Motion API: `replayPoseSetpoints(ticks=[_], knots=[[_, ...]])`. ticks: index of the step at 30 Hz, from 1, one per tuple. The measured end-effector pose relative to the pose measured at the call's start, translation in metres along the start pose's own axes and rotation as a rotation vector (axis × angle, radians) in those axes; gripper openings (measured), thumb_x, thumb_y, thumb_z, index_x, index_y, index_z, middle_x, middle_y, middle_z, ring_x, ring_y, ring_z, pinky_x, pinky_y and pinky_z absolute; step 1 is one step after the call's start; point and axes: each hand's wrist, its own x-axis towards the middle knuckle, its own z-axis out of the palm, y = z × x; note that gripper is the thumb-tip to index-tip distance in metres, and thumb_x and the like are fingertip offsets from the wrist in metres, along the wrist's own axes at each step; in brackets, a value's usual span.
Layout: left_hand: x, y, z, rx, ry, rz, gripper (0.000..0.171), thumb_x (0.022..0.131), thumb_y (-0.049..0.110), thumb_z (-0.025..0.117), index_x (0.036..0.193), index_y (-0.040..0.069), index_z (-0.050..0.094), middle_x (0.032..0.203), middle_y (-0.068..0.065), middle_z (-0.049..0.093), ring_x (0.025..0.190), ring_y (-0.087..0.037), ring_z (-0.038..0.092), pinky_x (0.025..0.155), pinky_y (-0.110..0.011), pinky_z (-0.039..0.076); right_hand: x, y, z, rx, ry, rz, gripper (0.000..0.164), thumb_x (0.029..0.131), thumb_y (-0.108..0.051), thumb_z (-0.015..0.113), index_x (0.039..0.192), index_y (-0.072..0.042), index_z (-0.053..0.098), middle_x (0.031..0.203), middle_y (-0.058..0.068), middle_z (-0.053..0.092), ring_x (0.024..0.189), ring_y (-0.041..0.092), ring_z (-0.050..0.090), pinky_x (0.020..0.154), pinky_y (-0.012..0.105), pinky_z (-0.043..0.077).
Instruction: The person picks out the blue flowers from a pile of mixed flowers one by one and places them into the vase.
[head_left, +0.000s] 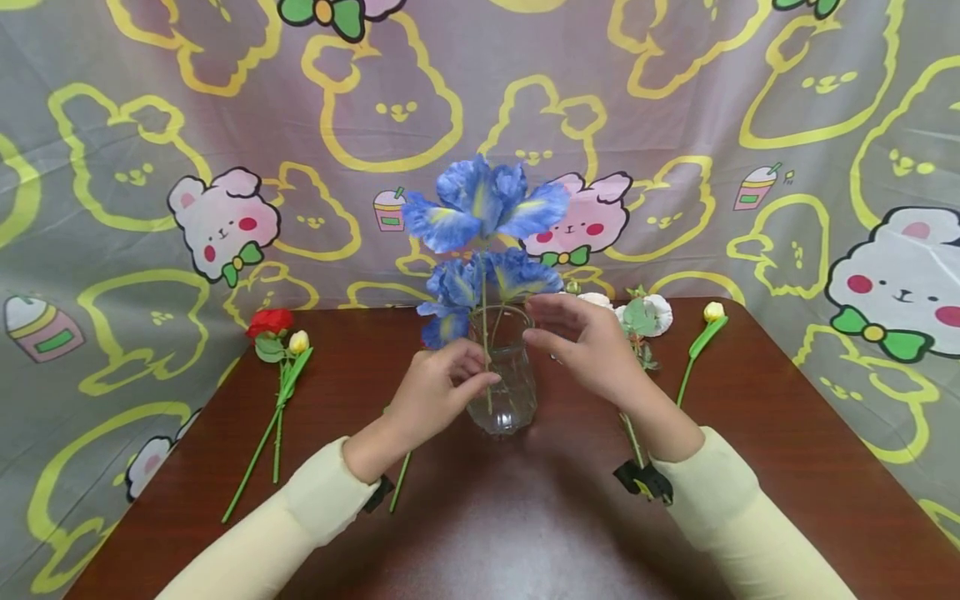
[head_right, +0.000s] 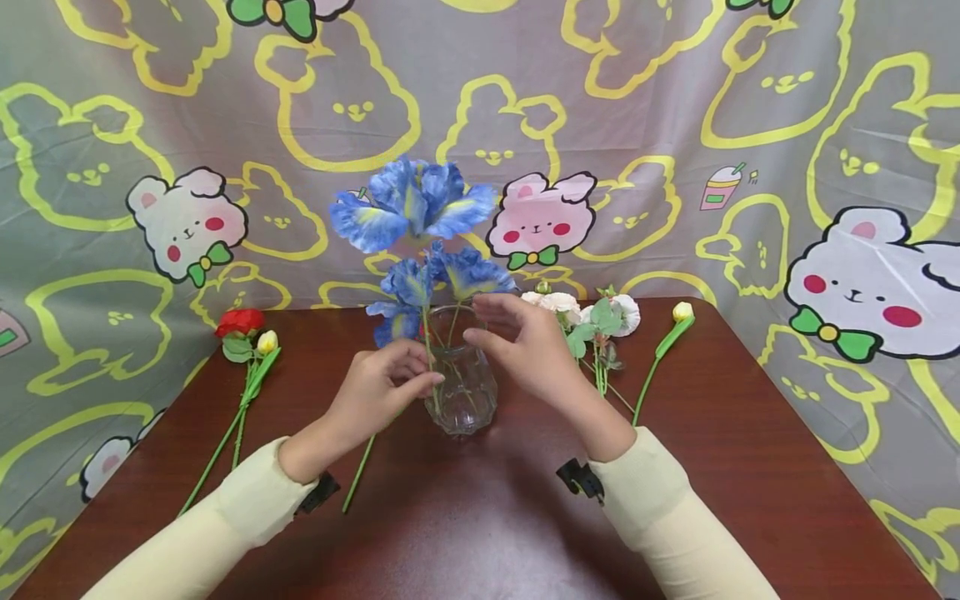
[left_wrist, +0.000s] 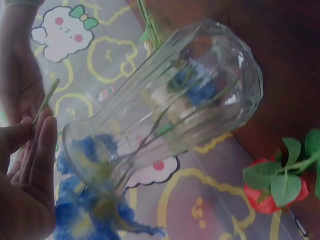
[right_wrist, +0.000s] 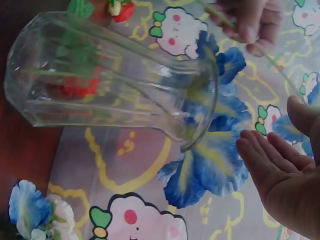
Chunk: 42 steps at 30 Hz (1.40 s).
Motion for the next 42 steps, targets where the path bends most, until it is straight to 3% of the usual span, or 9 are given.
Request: replayPoseSetpoints(ticks=[5, 11, 22, 27, 30, 34, 42], knots=[[0.002, -0.002, 0.013, -0.016, -0.016, 0.024, 0.019, 0.082, 0.003, 0.077, 0.092, 0.000, 0.061, 0.079, -0.006, 0.067, 0.067, -0.013, 0.068, 0.064, -0.020, 0.055, 0.002, -0.008, 0.000, 0.077, 0.031, -0.034, 0.032, 0.090, -0.010, 0.071, 0.119, 0.001, 0.065, 0.114, 0.013, 0.068, 0.104, 0.022, 0.065, 0.086, 0.027, 0.053], [0.002, -0.003, 0.025, -0.006, -0.039, 0.044, 0.017, 0.083, 0.004, 0.077, 0.091, 0.000, 0.062, 0.078, -0.005, 0.067, 0.069, -0.012, 0.067, 0.066, -0.018, 0.054, 0.005, -0.013, 0.005, 0.096, 0.053, -0.047, 0.029, 0.091, -0.012, 0.070, 0.117, 0.001, 0.067, 0.110, 0.009, 0.070, 0.101, 0.019, 0.066, 0.083, 0.029, 0.054], [0.000, -0.001, 0.034, 0.023, -0.052, 0.038, 0.018, 0.083, 0.008, 0.078, 0.090, 0.004, 0.062, 0.076, -0.002, 0.067, 0.069, -0.011, 0.067, 0.066, -0.018, 0.054, 0.005, -0.017, 0.011, 0.205, 0.109, -0.002, 0.025, 0.090, -0.007, 0.070, 0.112, 0.004, 0.066, 0.101, 0.013, 0.072, 0.093, 0.018, 0.069, 0.074, 0.025, 0.054], [0.000, -0.002, 0.038, -0.005, -0.063, 0.035, 0.018, 0.083, 0.009, 0.078, 0.089, 0.004, 0.062, 0.076, -0.004, 0.068, 0.069, -0.011, 0.068, 0.066, -0.018, 0.053, 0.004, -0.016, 0.013, 0.226, 0.125, 0.017, 0.021, 0.089, -0.008, 0.071, 0.105, 0.005, 0.068, 0.095, 0.012, 0.072, 0.088, 0.019, 0.070, 0.066, 0.024, 0.054], [-0.001, -0.003, 0.039, -0.020, -0.069, 0.028, 0.018, 0.083, 0.009, 0.078, 0.089, 0.005, 0.062, 0.076, -0.003, 0.068, 0.069, -0.010, 0.067, 0.066, -0.017, 0.053, 0.004, -0.016, 0.013, 0.224, 0.135, 0.039, 0.020, 0.088, -0.008, 0.072, 0.103, 0.005, 0.069, 0.093, 0.012, 0.072, 0.084, 0.019, 0.070, 0.060, 0.024, 0.053], [-0.001, -0.003, 0.039, -0.019, -0.073, 0.019, 0.018, 0.083, 0.009, 0.078, 0.090, 0.005, 0.062, 0.077, -0.002, 0.068, 0.069, -0.009, 0.067, 0.066, -0.017, 0.053, 0.004, -0.017, 0.013, 0.235, 0.133, 0.056, 0.020, 0.088, -0.007, 0.072, 0.103, 0.006, 0.068, 0.093, 0.014, 0.072, 0.084, 0.018, 0.071, 0.064, 0.028, 0.057], [-0.002, -0.002, 0.030, -0.034, -0.059, 0.028, 0.022, 0.081, 0.013, 0.080, 0.095, 0.003, 0.066, 0.081, -0.001, 0.070, 0.072, -0.007, 0.067, 0.067, -0.018, 0.054, 0.006, -0.023, 0.008, 0.215, 0.129, 0.011, 0.018, 0.089, -0.007, 0.072, 0.101, 0.005, 0.068, 0.092, 0.013, 0.072, 0.083, 0.021, 0.070, 0.070, 0.037, 0.058]])
